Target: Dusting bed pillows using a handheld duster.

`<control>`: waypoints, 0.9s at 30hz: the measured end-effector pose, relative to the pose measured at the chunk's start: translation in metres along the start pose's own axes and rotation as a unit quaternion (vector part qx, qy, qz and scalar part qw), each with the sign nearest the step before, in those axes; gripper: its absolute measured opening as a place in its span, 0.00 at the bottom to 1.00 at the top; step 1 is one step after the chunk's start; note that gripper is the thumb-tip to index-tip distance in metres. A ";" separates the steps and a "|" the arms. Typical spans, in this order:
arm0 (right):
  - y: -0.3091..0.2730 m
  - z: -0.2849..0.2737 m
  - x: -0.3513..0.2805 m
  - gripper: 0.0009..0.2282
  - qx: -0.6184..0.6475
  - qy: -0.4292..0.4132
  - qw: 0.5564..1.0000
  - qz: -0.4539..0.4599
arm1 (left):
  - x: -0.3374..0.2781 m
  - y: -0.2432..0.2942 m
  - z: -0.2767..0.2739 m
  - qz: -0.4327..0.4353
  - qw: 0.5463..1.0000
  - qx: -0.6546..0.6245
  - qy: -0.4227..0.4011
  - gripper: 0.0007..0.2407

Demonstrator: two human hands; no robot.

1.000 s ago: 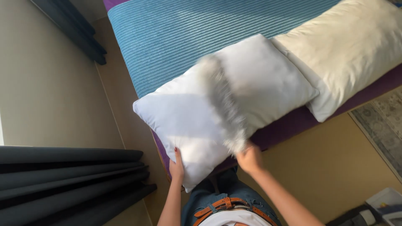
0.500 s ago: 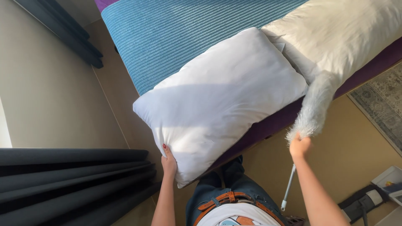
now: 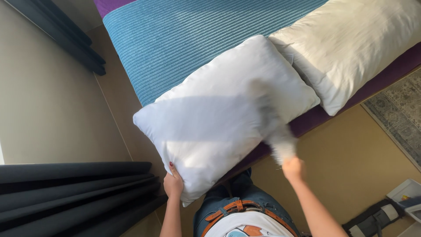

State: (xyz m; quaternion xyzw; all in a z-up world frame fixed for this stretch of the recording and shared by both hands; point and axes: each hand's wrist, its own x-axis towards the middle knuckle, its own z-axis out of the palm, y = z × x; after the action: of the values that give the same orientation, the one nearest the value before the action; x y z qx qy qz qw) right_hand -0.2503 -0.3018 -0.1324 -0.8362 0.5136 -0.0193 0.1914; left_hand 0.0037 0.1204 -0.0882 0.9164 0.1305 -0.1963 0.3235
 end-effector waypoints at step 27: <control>-0.078 -0.089 0.033 0.15 0.125 0.061 0.988 -0.065 | -0.022 0.150 0.033 0.298 0.927 0.105 0.201 0.36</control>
State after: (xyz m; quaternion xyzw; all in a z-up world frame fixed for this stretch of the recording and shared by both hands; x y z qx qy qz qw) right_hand -0.1885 -0.3259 -0.0289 -0.8347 0.4623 -0.1463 0.2610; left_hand 0.0299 -0.0171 -0.0206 0.9620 -0.1074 0.0851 0.2361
